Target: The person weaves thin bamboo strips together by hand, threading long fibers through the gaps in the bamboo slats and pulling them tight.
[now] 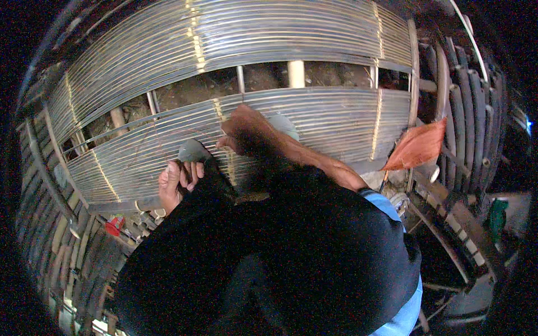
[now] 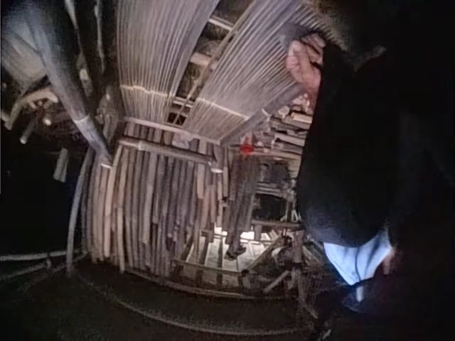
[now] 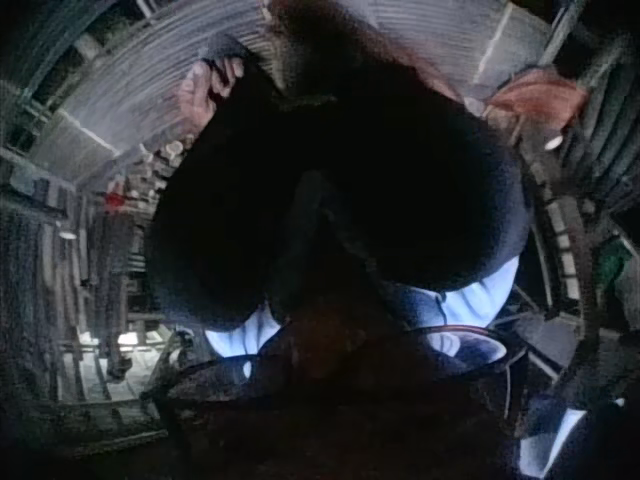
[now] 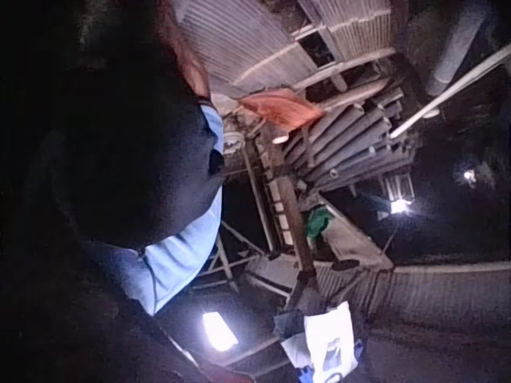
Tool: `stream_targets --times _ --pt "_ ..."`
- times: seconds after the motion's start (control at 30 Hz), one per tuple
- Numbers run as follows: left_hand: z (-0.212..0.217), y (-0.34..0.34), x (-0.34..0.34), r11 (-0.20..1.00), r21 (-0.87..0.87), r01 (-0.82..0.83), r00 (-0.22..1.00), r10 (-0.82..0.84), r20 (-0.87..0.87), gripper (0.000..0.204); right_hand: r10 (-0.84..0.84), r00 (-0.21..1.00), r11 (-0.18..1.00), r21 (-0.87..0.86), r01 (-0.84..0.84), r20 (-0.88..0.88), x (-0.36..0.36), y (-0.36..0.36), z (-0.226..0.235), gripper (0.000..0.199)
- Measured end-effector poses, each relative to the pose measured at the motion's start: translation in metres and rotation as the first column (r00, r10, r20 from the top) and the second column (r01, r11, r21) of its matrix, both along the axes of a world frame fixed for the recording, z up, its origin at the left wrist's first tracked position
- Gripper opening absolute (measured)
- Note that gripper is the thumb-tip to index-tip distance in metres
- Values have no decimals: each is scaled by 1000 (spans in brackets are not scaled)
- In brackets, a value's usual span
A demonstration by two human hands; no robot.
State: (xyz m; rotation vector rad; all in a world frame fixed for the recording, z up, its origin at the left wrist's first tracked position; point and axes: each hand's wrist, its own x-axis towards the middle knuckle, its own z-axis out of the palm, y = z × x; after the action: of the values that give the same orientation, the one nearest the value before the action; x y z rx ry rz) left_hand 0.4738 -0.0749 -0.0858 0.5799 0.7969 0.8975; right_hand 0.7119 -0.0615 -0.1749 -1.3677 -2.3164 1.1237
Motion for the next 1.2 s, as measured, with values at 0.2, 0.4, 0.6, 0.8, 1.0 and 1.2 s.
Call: stream_targets --times 0.2,0.4,0.6,0.8,1.0,1.2 --pt "3 -21 -53 923 -255 -289 941 225 -254 42 -47 957 998 19 54 -287 0 27 15 26" --pt "-43 -25 -192 993 33 -110 0 33 -999 36 -175 950 973 100 207 -260 -59 96 -7 38" --pt "-49 115 -115 704 467 535 98 497 -862 36 -233 944 968 -152 201 -232 -76 104 -31 47" --pt "-79 143 -126 668 203 716 -215 488 -846 45 -258 962 913 -348 213 -85 -72 108 -25 44" --pt "-71 132 -119 777 30 629 -368 331 -869 46 -180 982 918 -370 145 -63 -71 106 -30 45" --pt "-85 88 -107 645 470 602 -51 619 -784 34 -226 973 950 -233 208 -53 -78 100 -35 45"
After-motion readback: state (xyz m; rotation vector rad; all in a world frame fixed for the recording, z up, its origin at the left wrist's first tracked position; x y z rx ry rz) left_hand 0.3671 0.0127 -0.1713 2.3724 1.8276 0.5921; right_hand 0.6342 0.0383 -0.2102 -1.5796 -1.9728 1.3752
